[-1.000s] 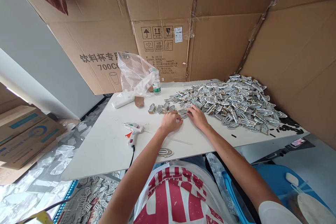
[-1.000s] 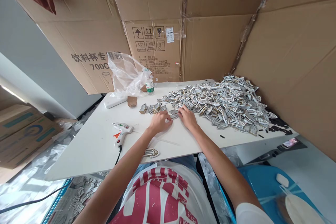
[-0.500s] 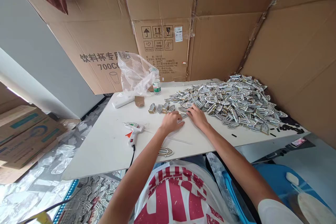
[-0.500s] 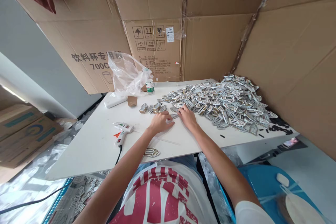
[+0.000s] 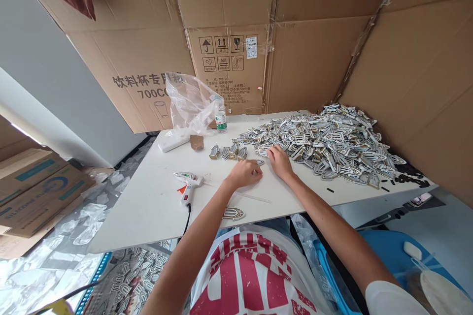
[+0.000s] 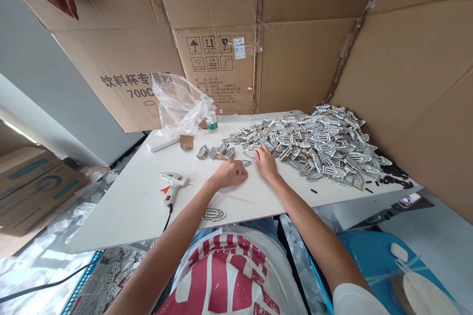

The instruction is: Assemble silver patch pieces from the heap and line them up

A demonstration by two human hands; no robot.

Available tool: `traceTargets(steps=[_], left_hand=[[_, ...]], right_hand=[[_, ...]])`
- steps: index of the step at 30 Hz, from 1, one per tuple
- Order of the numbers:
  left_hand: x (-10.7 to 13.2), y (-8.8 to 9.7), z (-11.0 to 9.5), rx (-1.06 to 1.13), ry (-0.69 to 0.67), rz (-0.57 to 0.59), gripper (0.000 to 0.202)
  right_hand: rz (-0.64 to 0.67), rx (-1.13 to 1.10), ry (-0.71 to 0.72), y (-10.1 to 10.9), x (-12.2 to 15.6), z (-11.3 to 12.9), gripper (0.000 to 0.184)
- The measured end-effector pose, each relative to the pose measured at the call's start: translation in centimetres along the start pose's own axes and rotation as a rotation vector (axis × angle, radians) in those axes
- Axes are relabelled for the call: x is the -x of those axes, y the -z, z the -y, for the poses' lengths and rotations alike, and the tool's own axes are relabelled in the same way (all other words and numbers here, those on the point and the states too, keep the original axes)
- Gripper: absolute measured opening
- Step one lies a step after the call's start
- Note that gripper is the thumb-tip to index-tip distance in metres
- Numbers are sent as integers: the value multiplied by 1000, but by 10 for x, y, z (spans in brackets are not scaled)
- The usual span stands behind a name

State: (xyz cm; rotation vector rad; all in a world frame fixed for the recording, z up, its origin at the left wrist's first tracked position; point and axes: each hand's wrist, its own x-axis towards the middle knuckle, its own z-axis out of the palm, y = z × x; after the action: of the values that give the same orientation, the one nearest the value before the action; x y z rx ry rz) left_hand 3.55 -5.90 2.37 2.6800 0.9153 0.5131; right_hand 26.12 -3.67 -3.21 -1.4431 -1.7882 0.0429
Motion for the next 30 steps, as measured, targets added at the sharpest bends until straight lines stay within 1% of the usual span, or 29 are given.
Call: traceTargets(steps=[3,7,11,14,16,18,20,23,26,30], left_hand=[[-1,0,0,30,-34,-14,17],[-1,-2,-1,89,-96,-22,17],[-1,-8,-3,199,-138,-22,17],[-2,-14,-3,324,-192,-7,21],[-3,-18,-2,356,-233,-17,23],[-4,-20,1,299,-251,-47,23],[-4,-22,4,199,-236,-63,21],[-4,-22,8,107,-197,-28,19],[-5,-22,9,97,-172,-7,20],[-5,-24,9,141,-153,-2,21]], right_hand=[[-96,-104,9,-1,-2,-3,35],[-201,-183,-21,-1,-5,-5,36],[-263,-203,-49,-2,-6,-8,37],[-284,-217,-54,-2,-6,-10,36],[-295,-223,-57,-2,-6,-10,36],[-310,-225,-59,-2,-6,-10,36],[-318,-224,-62,-2,-6,-10,36],[-314,-222,-65,-1,-6,-9,38],[-311,-220,-69,0,-6,-8,39],[-301,-221,-81,2,-6,-6,40]])
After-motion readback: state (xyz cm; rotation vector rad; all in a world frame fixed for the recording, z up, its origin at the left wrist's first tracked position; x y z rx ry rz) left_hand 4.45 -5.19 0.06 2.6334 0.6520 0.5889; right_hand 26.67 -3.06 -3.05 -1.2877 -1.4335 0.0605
